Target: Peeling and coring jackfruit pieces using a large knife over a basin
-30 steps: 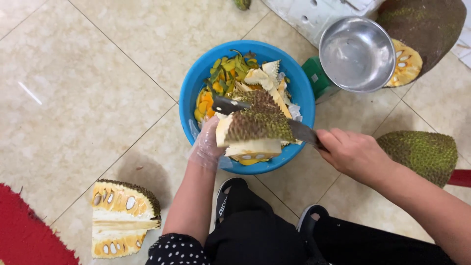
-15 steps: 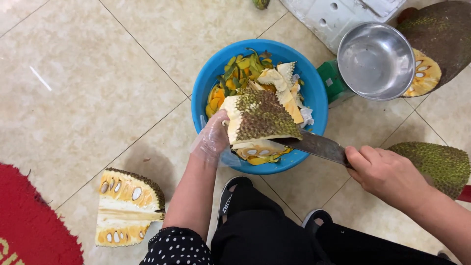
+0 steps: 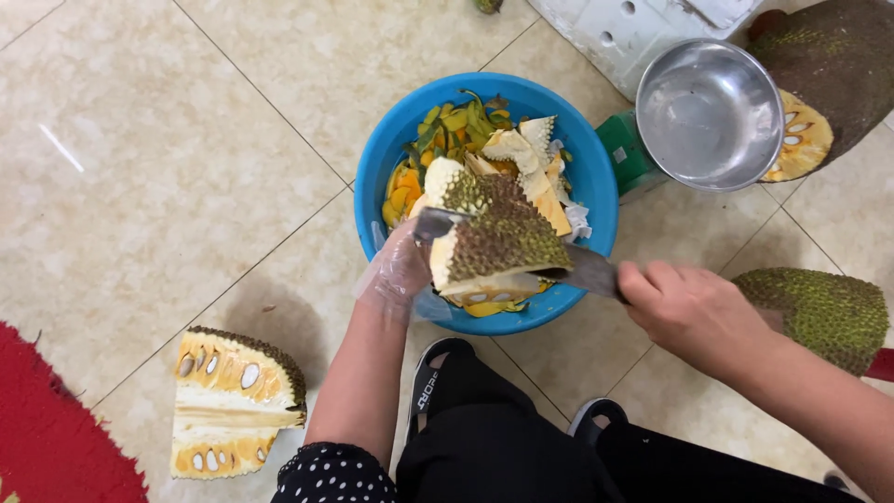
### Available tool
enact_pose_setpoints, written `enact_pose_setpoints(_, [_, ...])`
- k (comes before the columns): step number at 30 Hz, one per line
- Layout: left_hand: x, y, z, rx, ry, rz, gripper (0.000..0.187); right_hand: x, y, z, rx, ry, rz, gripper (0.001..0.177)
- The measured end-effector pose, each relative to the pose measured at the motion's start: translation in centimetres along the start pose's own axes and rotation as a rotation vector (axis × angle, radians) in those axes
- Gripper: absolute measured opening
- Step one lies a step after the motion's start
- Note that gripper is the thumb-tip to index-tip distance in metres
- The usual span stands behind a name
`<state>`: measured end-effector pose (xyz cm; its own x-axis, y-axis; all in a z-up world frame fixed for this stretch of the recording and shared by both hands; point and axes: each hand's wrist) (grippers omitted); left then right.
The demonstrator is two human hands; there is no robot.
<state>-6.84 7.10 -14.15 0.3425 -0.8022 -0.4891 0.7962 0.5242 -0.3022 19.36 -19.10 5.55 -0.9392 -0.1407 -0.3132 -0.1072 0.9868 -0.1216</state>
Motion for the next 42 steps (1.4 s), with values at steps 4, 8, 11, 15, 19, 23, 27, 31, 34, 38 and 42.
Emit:
enact_pose_setpoints(4, [-2.2, -2.3, 2.4, 0.06, -0.03, -0.029, 0.063, -1.2, -2.3, 1.1, 0.031, -0.093, -0.006, 0.026])
enact_pose_setpoints(8, [-1.0, -2.0, 4.8, 0.422, 0.547, 0.567, 0.082, 1.1, 2.0, 0.0, -0.006, 0.002, -0.019, 0.018])
enact_pose_setpoints(11, [1.1, 1.1, 0.6, 0.014, 0.113, 0.165, 0.052, 0.2, 2.2, 0.4, -0.174, -0.209, 0.017, 0.021])
enact_pose_setpoints(15, [5.7, 4.0, -14.9, -0.226, -0.185, -0.121, 0.044, -1.9, -1.9, 0.4, -0.025, -0.216, -0.006, 0.021])
enact_pose_setpoints(19, [6.4, 3.9, -14.3, -0.188, -0.206, -0.167, 0.045, -0.3, 3.3, 0.4, -0.092, -0.139, 0.0, 0.019])
enact_pose_setpoints(23, [6.2, 2.7, -12.2, -0.188, -0.218, -0.183, 0.039, 1.3, 5.6, 0.3, -0.174, -0.186, 0.003, 0.024])
enact_pose_setpoints(27, [4.5, 0.9, -12.4, -0.211, -0.216, -0.18, 0.034, -0.2, 1.6, 1.5, -0.049, -0.142, 0.0, 0.017])
enact_pose_setpoints(31, [3.4, -1.7, -10.7, -0.23, -0.216, -0.197, 0.028, 1.6, 5.9, 2.7, 0.057, 0.109, 0.039, 0.024])
enact_pose_setpoints(34, [0.6, -3.8, -4.6, -0.227, -0.218, -0.204, 0.025, 4.3, 9.3, 5.3, -0.014, 0.109, 0.033, 0.017])
enact_pose_setpoints(38, [-3.1, -5.5, -3.9, -0.288, -0.21, -0.175, 0.021, 3.6, 7.1, 4.5, 0.127, 0.2, 0.051, 0.019])
enact_pose_setpoints(42, [1.0, -3.9, -12.4, -0.308, 0.602, -0.025, 0.047, 4.4, 11.2, 3.2, 0.393, 0.404, 0.112, 0.028])
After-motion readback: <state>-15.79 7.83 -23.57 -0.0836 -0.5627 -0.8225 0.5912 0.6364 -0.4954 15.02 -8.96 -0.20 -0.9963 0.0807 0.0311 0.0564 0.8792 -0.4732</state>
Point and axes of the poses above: each hand's wrist, its own y-axis towards the middle knuckle, its own z-axis out of the palm, x = y × z, and after that the axes turned 8 degrees about x, right-handed
